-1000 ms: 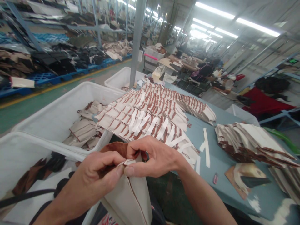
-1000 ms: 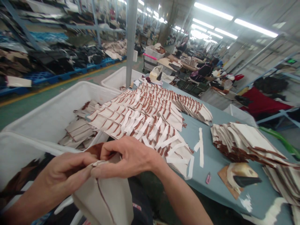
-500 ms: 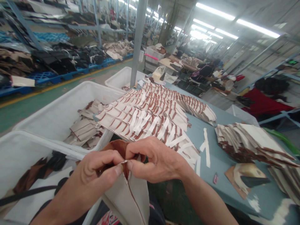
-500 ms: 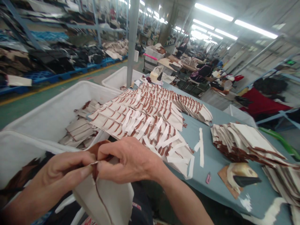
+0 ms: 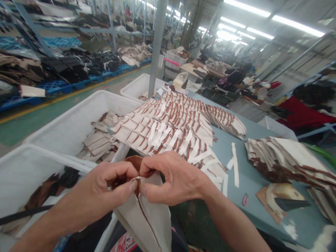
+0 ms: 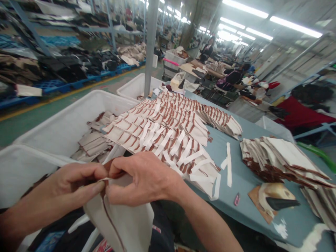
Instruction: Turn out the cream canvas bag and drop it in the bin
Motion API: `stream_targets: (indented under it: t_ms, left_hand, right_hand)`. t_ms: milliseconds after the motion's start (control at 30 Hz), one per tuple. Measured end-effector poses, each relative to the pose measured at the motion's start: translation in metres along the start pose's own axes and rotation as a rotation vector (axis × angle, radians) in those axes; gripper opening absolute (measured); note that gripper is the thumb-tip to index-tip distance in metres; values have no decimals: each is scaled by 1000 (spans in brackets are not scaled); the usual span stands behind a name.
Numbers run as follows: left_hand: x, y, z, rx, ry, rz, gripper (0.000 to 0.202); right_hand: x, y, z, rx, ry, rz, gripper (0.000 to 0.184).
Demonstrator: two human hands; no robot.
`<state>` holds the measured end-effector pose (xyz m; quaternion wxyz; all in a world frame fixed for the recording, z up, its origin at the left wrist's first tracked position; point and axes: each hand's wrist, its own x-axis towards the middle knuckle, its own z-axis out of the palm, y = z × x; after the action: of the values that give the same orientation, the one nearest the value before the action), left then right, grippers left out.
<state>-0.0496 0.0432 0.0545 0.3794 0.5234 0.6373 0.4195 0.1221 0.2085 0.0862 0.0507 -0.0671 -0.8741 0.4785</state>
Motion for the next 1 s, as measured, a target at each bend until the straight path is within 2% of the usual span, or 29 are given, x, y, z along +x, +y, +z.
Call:
stream_targets:
  t_ms: [100,267,400,500,667,767,833,900,933,1000]
  left_hand:
    - [-2,-3,-2,197,23,65,26]
    - [-2,-6,4,422,97,263,27]
    - [0,3,7,456,168,377,25]
    - [0,7,8,402,227,391,20]
    - [-3,3,8,499,267,470,19]
    - [-9,-8,7,532,269,527,24]
    - [-16,-17,6,491,177,529,26]
    - [-22,-26,6,443,84,496,31]
    - [-26,-29,7,428,80,478,33]
    - [-31,-32,12,443,151,486,36]
  right_hand:
    - [-1,0,2,-73,5,21,14]
    - [0,-4,0,-162,-42,108,17]
    - [5,-9,-5,-225,-109,142,27]
    - [7,-9,-7,-195,-107,117,27]
    - [7,1,-4,-1,-88,83,19]
    - [7,12,-2,214,-153,121,15]
    - [5,18,-2,423,-242,175,25]
    - [3,20,0,630,-276,255,39]
    - [2,19,1,715,-268,290,45]
    - [0,17,5,827,-244,343,51]
